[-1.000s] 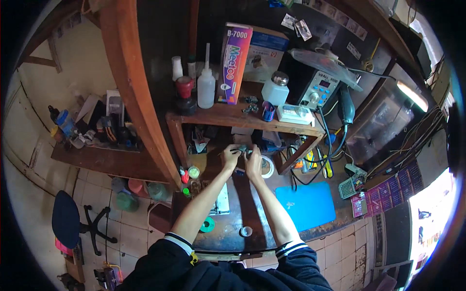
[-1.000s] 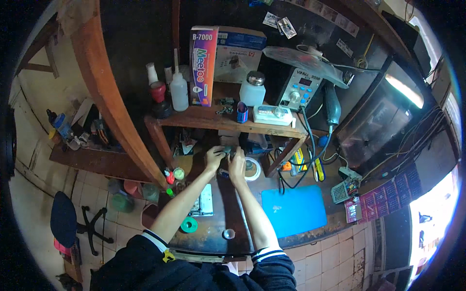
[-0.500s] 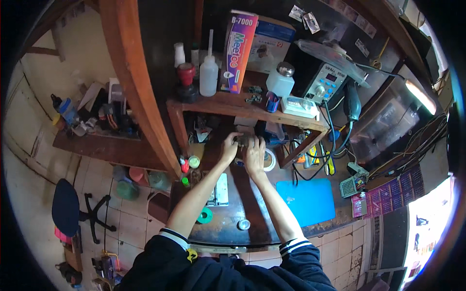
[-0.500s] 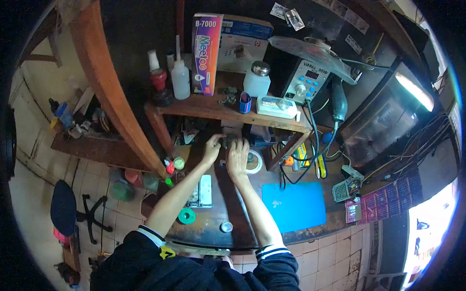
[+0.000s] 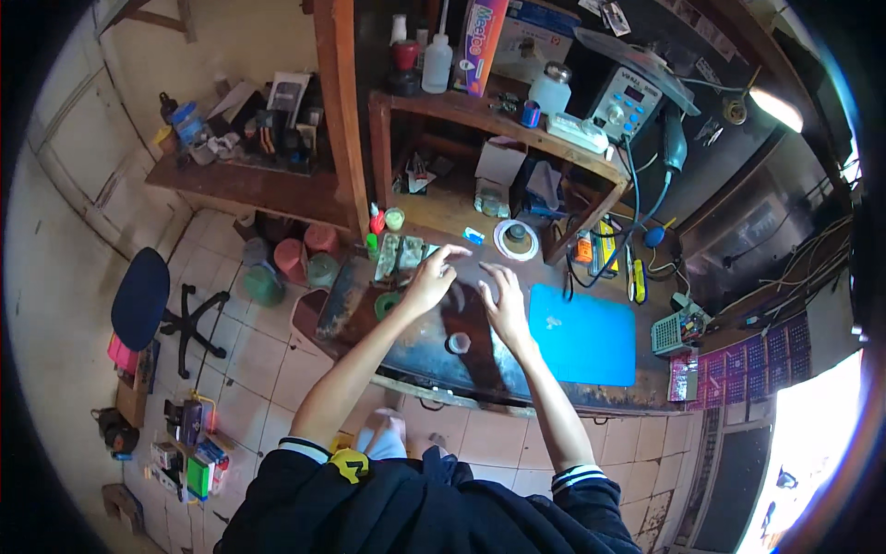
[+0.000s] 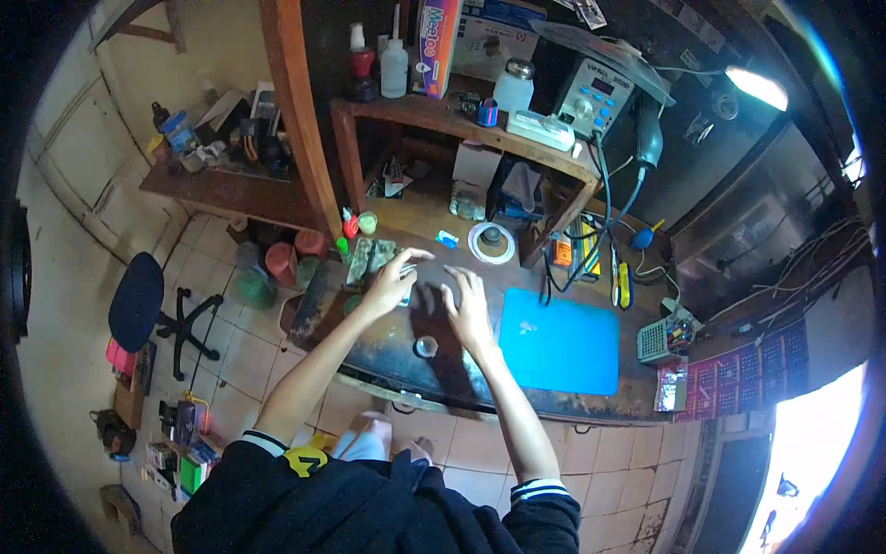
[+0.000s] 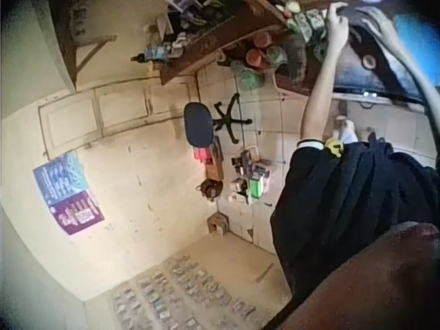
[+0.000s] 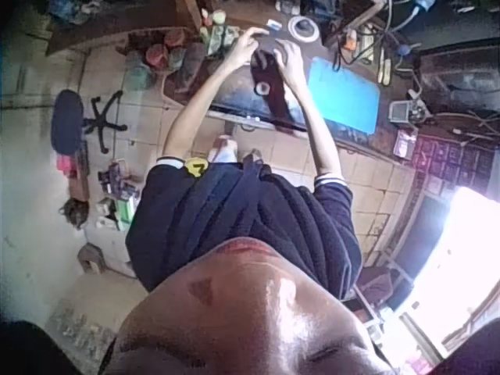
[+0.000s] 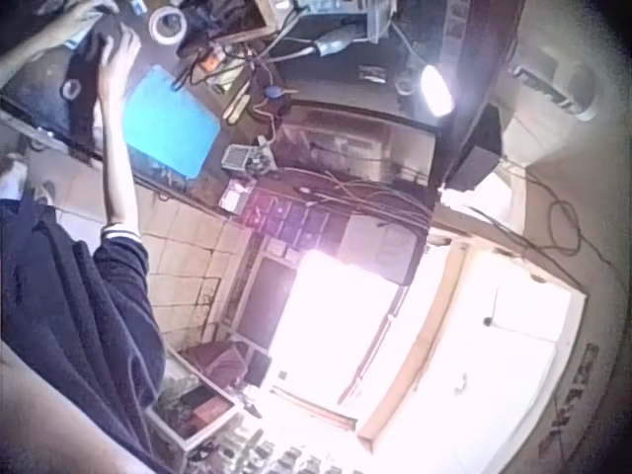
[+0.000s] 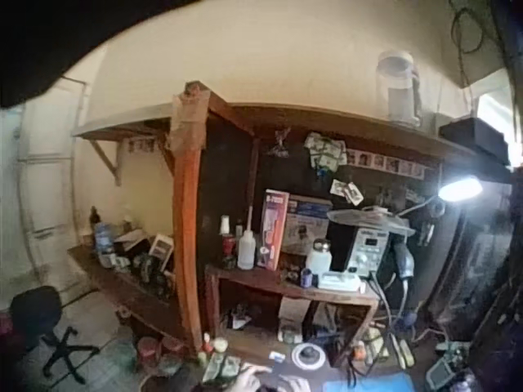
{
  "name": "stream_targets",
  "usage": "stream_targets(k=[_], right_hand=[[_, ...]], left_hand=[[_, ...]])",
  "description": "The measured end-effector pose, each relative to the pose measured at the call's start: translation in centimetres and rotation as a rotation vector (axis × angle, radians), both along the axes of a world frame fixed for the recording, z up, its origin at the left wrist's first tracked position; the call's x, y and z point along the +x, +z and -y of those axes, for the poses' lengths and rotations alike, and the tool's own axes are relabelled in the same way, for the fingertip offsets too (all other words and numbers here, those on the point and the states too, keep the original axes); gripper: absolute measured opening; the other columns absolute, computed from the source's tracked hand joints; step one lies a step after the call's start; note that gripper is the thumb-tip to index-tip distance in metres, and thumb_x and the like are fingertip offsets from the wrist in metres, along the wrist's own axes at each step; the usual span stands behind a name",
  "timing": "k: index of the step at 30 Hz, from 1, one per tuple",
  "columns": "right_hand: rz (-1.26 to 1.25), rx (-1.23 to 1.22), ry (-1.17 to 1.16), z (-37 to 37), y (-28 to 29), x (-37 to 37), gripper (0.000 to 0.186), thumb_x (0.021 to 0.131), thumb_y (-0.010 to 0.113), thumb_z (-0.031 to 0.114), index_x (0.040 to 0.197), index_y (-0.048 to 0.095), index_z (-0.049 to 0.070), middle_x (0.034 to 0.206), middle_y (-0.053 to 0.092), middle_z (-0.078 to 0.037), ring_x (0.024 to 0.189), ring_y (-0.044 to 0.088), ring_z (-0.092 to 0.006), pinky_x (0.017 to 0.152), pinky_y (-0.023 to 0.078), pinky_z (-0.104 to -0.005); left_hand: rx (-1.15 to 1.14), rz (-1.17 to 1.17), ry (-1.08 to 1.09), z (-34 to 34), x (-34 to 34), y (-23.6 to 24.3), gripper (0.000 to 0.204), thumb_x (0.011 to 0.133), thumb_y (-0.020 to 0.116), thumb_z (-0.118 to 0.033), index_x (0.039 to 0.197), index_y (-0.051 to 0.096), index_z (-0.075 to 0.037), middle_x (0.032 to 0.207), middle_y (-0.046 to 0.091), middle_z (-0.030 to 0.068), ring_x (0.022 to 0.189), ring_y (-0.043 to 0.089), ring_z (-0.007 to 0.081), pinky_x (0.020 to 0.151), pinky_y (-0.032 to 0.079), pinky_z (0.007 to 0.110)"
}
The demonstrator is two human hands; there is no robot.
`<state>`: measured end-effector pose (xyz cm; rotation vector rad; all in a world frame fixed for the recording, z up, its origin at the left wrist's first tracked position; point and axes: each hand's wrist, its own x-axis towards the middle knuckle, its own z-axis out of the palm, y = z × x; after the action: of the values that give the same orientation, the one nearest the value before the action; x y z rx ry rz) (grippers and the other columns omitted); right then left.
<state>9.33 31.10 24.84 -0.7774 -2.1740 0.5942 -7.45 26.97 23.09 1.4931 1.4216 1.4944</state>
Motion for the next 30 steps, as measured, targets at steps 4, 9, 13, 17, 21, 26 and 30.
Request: stream_targets(k=[4,9,13,17,21,26,30], right_hand=[[0.079,-0.217,0.108,3.9,-1.7,2.8,0.040,0.082,0.059,0.014,0.119,0.049,0.005,0.113,0.050,-0.018,0.109,0.045,-0.0331,0.093,0.037,-0.0394],[0.115,-0.156,0.173,6.9,-3.7,4.4,0.057,0.074,0.067,0.015,0.124,0.043,0.002,0.113,0.049,-0.020,0.106,0.044,-0.0362,0.092,0.037,-0.0408],[0.100,-0.030,0.138,7.6,-6.3,4.7,0.063,0.070,0.068,0.009,0.126,0.040,0.002,0.113,0.049,-0.021,0.106,0.043,-0.0368,0.092,0.037,-0.0415],[0.121,0.006,0.071,7.7,-7.0,3.9,0.060,0.070,0.066,0.003,0.124,0.041,0.003,0.109,0.050,-0.020,0.102,0.045,-0.0350,0.089,0.038,-0.0410],[0.091,-0.053,0.062,7.3,-6.3,3.7,0.057,0.070,0.064,0.001,0.123,0.043,0.003,0.107,0.050,-0.019,0.100,0.045,-0.0348,0.088,0.039,-0.0407],[-0.021,-0.035,0.013,5.2,-3.9,3.3,0.053,0.070,0.065,0.001,0.120,0.046,0.004,0.107,0.051,-0.018,0.098,0.047,-0.0339,0.086,0.040,-0.0393],[-0.019,0.042,-0.023,3.0,-1.7,2.1,0.049,0.070,0.066,0.004,0.116,0.049,0.004,0.108,0.051,-0.016,0.104,0.043,-0.0336,0.091,0.037,-0.0401]], left_hand=[[-0.134,0.024,0.039,5.7,3.2,-0.2,0.037,0.076,0.044,0.010,0.110,0.051,-0.002,0.108,0.057,0.0114,0.104,0.055,0.0210,0.088,0.044,0.031],[-0.251,0.019,0.069,10.1,5.6,-3.0,0.041,0.080,0.047,0.008,0.118,0.045,-0.005,0.115,0.053,0.0107,0.107,0.054,0.0206,0.089,0.046,0.035],[-0.256,-0.020,0.103,10.9,7.5,-3.7,0.043,0.077,0.052,0.008,0.118,0.044,-0.004,0.114,0.052,0.0130,0.103,0.055,0.0222,0.085,0.048,0.035],[-0.196,-0.092,0.179,10.0,8.1,-5.5,0.041,0.075,0.055,0.008,0.114,0.047,-0.002,0.110,0.053,0.0127,0.098,0.058,0.0235,0.082,0.051,0.034],[-0.175,-0.050,0.215,9.4,8.4,-5.1,0.039,0.075,0.058,0.008,0.112,0.048,-0.002,0.110,0.053,0.0125,0.096,0.059,0.0236,0.079,0.052,0.032],[-0.124,0.039,0.204,7.4,8.0,-2.8,0.037,0.078,0.057,0.006,0.113,0.048,-0.002,0.112,0.053,0.0122,0.098,0.057,0.0212,0.078,0.053,0.031],[-0.057,0.110,0.161,4.8,6.9,-1.6,0.034,0.081,0.056,0.004,0.113,0.049,-0.001,0.112,0.052,0.0104,0.098,0.056,0.0198,0.082,0.051,0.031]])
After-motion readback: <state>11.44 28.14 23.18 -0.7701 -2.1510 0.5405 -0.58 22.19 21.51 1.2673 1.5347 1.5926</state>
